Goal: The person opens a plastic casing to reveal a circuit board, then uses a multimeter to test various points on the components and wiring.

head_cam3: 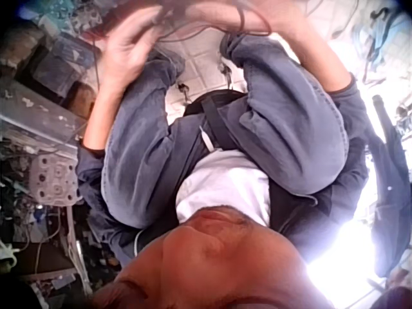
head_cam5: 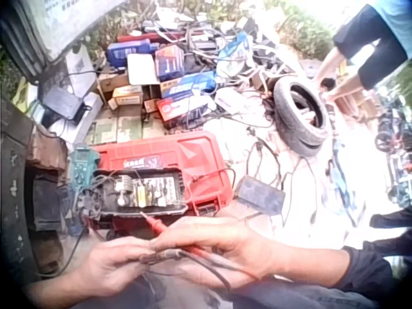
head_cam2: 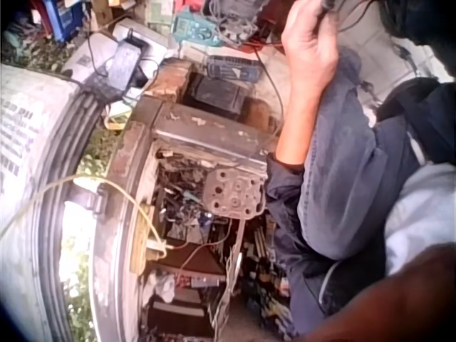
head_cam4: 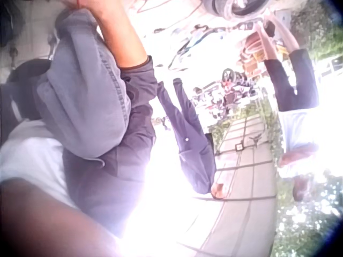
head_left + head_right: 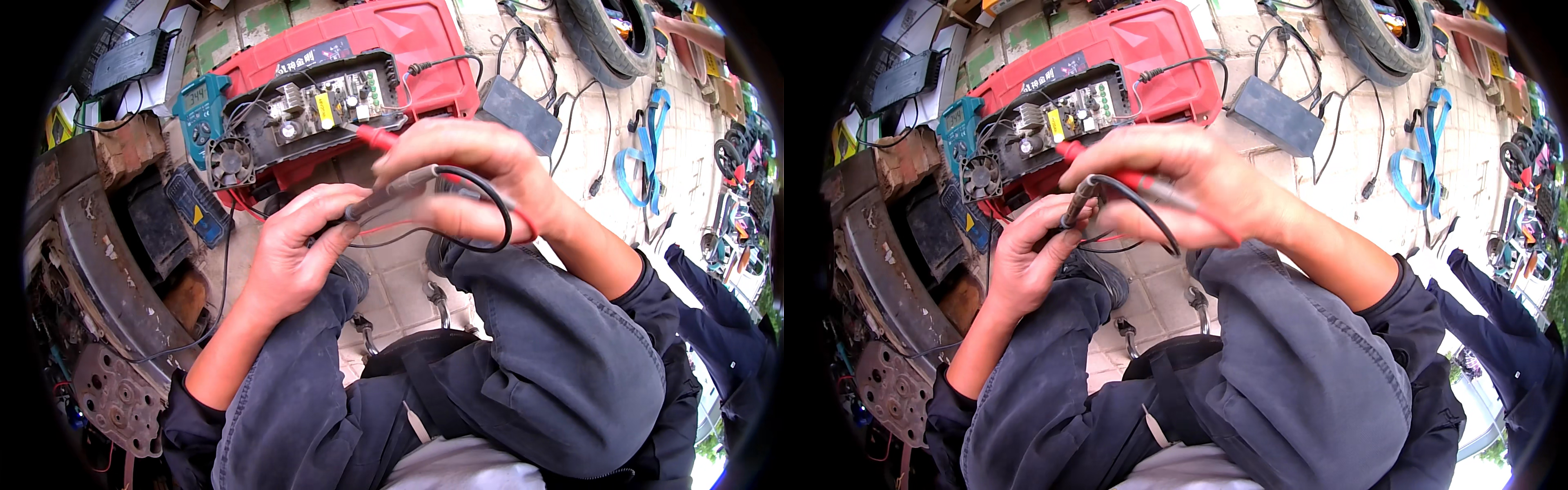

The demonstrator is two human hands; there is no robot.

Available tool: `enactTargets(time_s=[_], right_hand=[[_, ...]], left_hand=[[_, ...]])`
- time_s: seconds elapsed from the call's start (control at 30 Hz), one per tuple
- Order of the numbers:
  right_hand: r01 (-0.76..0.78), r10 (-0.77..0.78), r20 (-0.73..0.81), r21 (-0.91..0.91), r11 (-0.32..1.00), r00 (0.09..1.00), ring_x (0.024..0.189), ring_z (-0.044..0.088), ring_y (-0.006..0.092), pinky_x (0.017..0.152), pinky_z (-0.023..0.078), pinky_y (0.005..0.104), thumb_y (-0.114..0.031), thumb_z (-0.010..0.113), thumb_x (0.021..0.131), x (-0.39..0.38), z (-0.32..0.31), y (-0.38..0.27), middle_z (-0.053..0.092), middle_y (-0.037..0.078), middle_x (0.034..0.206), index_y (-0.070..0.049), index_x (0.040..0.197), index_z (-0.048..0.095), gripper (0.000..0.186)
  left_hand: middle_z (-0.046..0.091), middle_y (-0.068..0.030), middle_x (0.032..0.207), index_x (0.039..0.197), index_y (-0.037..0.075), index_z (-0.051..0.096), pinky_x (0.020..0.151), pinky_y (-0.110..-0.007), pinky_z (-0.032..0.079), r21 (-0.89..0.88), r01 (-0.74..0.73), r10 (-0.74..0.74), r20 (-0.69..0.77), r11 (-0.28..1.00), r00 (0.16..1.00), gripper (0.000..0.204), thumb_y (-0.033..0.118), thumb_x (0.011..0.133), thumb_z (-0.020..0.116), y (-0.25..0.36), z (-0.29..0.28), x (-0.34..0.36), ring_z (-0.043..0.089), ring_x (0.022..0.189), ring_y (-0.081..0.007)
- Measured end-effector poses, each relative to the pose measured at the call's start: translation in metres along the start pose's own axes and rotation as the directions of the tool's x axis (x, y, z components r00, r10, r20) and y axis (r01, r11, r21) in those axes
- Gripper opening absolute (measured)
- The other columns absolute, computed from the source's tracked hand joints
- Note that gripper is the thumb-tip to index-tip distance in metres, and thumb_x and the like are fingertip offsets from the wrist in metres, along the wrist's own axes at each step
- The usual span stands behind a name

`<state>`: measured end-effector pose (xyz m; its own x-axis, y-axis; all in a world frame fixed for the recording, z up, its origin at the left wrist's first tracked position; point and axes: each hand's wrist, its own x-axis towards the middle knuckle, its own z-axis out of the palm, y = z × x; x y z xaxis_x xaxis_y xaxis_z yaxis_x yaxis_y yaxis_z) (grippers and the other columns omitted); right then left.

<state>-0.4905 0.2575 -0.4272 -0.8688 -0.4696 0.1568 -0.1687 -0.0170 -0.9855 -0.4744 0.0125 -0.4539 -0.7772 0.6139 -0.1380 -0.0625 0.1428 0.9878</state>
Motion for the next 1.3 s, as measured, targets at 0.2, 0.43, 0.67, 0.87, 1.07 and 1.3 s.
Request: enactTargets(time_s=[0.2, 0.43, 0.67, 0.87, 1.07, 1.3], right_hand=[[-0.002, 0.002, -0.026, 0.014, 1.000, 1.000, 0.083, 0.064, 0.0142, 0.073, 0.052, 0.0287, -0.005, 0.071, 0.085, -0.006, 0.009, 0.002, 0.066, 0.007, 0.090, -0.002, 0.101, 0.064, 0.018], [-0.250, 0.287, -0.123, 0.253, 0.935, 0.950, 0.081, 0.064, 0.0092, 0.073, 0.052, 0.0255, -0.013, 0.067, 0.090, -0.010, 0.014, 0.002, 0.064, 0.003, 0.086, -0.002, 0.098, 0.063, 0.015], [-0.363, 0.436, -0.041, 0.488, 0.794, 0.899, 0.076, 0.065, 0.0117, 0.070, 0.054, 0.0275, -0.013, 0.066, 0.091, -0.007, 0.020, 0.002, 0.065, 0.005, 0.081, -0.001, 0.099, 0.061, 0.015], [-0.280, 0.333, -0.068, 0.404, 0.871, 0.940, 0.074, 0.065, 0.0122, 0.069, 0.053, 0.0273, -0.012, 0.066, 0.092, -0.007, 0.018, 0.001, 0.065, 0.005, 0.081, 0.000, 0.099, 0.059, 0.015], [-0.247, 0.278, -0.069, 0.297, 0.923, 0.958, 0.075, 0.063, 0.0095, 0.069, 0.052, 0.0259, -0.011, 0.065, 0.093, -0.008, 0.015, 0.003, 0.065, 0.004, 0.082, 0.000, 0.100, 0.060, 0.015], [-0.202, 0.229, -0.078, 0.263, 0.944, 0.970, 0.076, 0.062, 0.0084, 0.068, 0.052, 0.0253, -0.011, 0.067, 0.092, -0.009, 0.014, 0.004, 0.065, 0.004, 0.083, 0.000, 0.099, 0.060, 0.014]], left_hand=[[0.062, -0.0119, 0.121, 0.129, 0.001, 0.054, 0.093, -0.032, 0.047, -0.134, 0.103, -0.103, 0.006, 0.986, 0.995, 0.045, -0.004, 0.085, 0.064, -0.004, 0.012, -0.009, 0.062, 0.108, -0.0223], [0.059, -0.0138, 0.124, 0.141, 0.002, 0.040, 0.097, -0.032, 0.045, -0.139, 0.131, -0.122, 0.070, 0.982, 0.990, 0.062, -0.003, 0.084, 0.065, 0.002, 0.010, -0.009, 0.060, 0.117, -0.0223], [0.061, -0.0127, 0.119, 0.136, 0.001, 0.045, 0.093, -0.031, 0.047, -0.123, 0.126, -0.119, 0.068, 0.984, 0.991, 0.056, 0.000, 0.085, 0.067, -0.001, 0.010, -0.009, 0.063, 0.107, -0.0191], [0.062, -0.0130, 0.118, 0.135, 0.000, 0.044, 0.091, -0.031, 0.048, -0.114, 0.134, -0.122, 0.106, 0.984, 0.987, 0.055, 0.000, 0.085, 0.067, 0.000, 0.007, -0.007, 0.063, 0.107, -0.0191], [0.060, -0.0135, 0.120, 0.134, 0.000, 0.045, 0.092, -0.032, 0.047, -0.108, 0.138, -0.131, 0.069, 0.985, 0.989, 0.056, 0.000, 0.084, 0.068, 0.000, 0.010, -0.008, 0.061, 0.107, -0.0213], [0.061, -0.0151, 0.119, 0.134, -0.001, 0.045, 0.093, -0.033, 0.046, 0.003, 0.094, -0.094, 0.076, 0.996, 0.993, 0.056, 0.005, 0.084, 0.068, -0.001, 0.008, -0.005, 0.061, 0.108, -0.0228]])
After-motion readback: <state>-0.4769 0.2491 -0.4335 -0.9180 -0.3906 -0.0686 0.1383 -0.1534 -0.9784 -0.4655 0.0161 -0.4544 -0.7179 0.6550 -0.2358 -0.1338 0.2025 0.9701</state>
